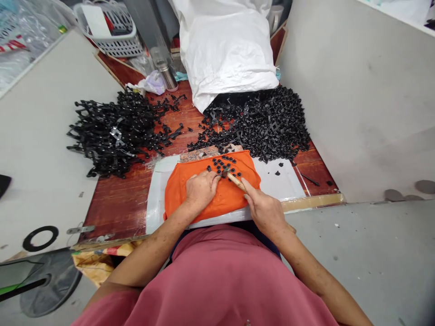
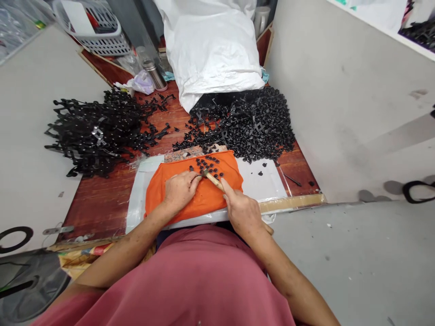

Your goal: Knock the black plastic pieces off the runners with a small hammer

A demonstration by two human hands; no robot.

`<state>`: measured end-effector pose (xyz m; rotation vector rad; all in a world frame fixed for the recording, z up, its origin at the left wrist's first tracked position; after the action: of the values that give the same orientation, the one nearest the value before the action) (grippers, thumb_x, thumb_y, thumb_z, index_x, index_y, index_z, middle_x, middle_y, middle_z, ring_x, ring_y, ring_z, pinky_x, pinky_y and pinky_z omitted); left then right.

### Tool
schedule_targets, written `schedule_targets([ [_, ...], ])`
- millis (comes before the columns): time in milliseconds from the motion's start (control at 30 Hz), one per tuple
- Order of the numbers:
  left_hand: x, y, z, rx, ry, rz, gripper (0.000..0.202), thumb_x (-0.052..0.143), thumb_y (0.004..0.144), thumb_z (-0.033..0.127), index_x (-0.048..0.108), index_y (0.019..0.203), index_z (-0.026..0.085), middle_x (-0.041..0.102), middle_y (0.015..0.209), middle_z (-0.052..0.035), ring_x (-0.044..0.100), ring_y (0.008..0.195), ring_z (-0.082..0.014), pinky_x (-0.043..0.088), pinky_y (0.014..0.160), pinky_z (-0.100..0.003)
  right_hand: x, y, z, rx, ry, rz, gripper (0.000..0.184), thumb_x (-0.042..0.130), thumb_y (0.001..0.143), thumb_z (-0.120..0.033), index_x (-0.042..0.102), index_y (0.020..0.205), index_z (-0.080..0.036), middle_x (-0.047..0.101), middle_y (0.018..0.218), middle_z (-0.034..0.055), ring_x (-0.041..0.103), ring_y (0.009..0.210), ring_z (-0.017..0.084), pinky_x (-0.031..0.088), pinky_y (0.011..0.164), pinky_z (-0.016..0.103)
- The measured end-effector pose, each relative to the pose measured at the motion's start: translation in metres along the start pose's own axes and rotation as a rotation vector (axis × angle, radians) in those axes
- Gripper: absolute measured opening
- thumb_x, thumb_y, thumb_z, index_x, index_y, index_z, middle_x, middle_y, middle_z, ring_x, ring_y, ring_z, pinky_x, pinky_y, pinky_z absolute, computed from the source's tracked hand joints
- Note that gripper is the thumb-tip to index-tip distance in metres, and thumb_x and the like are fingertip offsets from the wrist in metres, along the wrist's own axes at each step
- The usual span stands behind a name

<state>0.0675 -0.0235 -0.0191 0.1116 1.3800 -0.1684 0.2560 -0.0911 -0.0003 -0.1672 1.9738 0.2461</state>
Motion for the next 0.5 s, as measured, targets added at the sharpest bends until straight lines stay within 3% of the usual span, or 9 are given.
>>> schedule_targets([
  [167, 0.000, 0.000, -0.001, -0.003, -0.011, -0.017, 0.038, 0.042, 0.106, 0.042, 0.074, 0.107, 0.023, 0.076, 0.103, -0.0086, 0.070, 0.098, -0.0244, 0.045, 0.080, -0.035, -0.002, -0.003, 0.000, 0.008, 0.025, 0.069, 0.053, 0.039, 0.108, -0.027, 0.041, 0.161, -0.026, 0.078, 0.106, 0.0078, 0.074, 0.084, 0.020, 0.058, 0.077, 0.029],
  [333, -0.001, 0.001, 0.000, -0.003, -0.004, -0.027, 0.036, 0.043, 0.106, 0.040, 0.074, 0.108, 0.022, 0.076, 0.103, -0.0087, 0.070, 0.097, -0.0245, 0.045, 0.079, -0.035, 0.010, -0.002, -0.005, 0.018, -0.122, -0.083, 0.055, 0.045, 0.105, -0.024, 0.042, 0.160, -0.026, 0.077, 0.088, 0.0053, 0.072, 0.069, 0.021, 0.057, 0.066, 0.030],
  [433, -0.001, -0.002, 0.002, -0.001, -0.004, -0.031, 0.035, 0.043, 0.106, 0.040, 0.073, 0.109, 0.022, 0.076, 0.104, -0.0084, 0.070, 0.096, -0.0243, 0.046, 0.081, -0.035, 0.000, -0.005, -0.006, -0.009, 0.023, 0.013, 0.054, 0.043, 0.107, -0.026, 0.042, 0.161, -0.026, 0.079, 0.102, 0.0079, 0.076, 0.082, 0.022, 0.059, 0.077, 0.031],
  [500, 0.000, -0.004, 0.004, 0.030, -0.013, -0.039, 0.036, 0.042, 0.106, 0.041, 0.073, 0.107, 0.022, 0.076, 0.104, -0.0083, 0.070, 0.095, -0.0240, 0.046, 0.082, -0.035, -0.013, -0.011, 0.003, 0.004, 0.209, 0.131, 0.053, 0.041, 0.108, -0.028, 0.041, 0.161, -0.026, 0.075, 0.126, 0.0093, 0.075, 0.103, 0.022, 0.059, 0.091, 0.032],
])
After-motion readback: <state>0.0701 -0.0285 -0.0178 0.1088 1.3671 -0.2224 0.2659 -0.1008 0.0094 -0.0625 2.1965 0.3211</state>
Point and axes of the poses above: each hand's wrist, its own y-axis towards the middle knuckle, its own x-axis out of the palm, z = x × y, the point moved 9 cm from there along y, towards the middle knuckle
